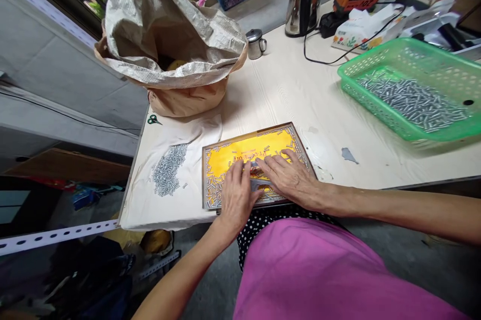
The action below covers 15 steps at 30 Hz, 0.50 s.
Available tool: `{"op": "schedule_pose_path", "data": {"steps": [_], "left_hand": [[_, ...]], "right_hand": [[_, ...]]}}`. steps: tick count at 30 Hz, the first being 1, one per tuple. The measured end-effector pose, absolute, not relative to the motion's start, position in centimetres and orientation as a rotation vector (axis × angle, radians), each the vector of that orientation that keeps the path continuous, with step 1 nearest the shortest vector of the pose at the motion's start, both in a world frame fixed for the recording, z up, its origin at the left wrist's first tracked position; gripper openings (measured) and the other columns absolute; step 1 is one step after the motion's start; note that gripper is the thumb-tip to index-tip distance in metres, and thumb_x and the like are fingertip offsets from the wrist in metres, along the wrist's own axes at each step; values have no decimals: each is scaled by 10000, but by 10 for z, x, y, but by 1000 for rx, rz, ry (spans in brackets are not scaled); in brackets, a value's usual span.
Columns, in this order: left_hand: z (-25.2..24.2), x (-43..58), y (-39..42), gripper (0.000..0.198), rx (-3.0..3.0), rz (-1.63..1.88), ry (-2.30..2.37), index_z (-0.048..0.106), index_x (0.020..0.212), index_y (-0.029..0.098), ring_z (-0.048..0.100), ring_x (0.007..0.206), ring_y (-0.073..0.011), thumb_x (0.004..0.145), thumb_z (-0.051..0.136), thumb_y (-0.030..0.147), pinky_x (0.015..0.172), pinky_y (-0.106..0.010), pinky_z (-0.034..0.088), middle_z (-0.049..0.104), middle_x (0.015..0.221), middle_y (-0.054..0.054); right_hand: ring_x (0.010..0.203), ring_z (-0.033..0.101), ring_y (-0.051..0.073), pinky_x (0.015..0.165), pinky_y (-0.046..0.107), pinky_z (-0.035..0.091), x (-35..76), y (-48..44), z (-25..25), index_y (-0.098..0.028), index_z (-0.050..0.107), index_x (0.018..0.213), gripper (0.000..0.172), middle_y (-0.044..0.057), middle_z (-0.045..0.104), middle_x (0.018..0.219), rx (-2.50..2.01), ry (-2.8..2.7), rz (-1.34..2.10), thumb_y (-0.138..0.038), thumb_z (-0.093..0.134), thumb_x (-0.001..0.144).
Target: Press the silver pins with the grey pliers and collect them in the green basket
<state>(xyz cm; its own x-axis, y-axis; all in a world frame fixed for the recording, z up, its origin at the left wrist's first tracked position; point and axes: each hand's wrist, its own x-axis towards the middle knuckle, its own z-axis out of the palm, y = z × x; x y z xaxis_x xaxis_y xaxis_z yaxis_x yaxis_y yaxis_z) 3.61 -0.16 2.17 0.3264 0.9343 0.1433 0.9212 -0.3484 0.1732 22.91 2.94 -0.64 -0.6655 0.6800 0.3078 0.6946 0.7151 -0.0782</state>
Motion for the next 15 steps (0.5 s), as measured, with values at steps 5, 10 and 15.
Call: {"op": "schedule_pose_path", "data": {"steps": [5, 10, 15], "left_hand": [[19, 51, 23, 589, 2666, 175, 1618, 423, 1361, 116, 565, 1146, -316, 832, 662, 210, 1010, -485, 462, 600, 1250, -173], [19, 57, 38, 441, 2691, 33, 1698, 517, 1274, 125, 601, 1045, -290, 858, 626, 221, 956, -446, 478, 652, 1174, -152], [22, 66, 47, 244, 2627, -102, 1691, 609, 1131, 134, 638, 970, -263, 923, 544, 242, 856, -385, 523, 705, 1050, -130]], "right_hand": [[1114, 542, 298, 976, 475, 381, 222, 36, -14, -18, 354, 1441, 531, 200, 612, 1234, -1084, -2570, -187, -82, 331, 914], [959, 596, 261, 855, 410, 431, 227, 49, -18, -51, 517, 1282, 436, 173, 672, 1046, -1123, -2630, -223, -37, 289, 910], [777, 575, 203, 759, 356, 391, 238, 65, -16, -121, 598, 1059, 333, 97, 655, 838, -1042, -2741, -148, -46, 297, 936]]}}
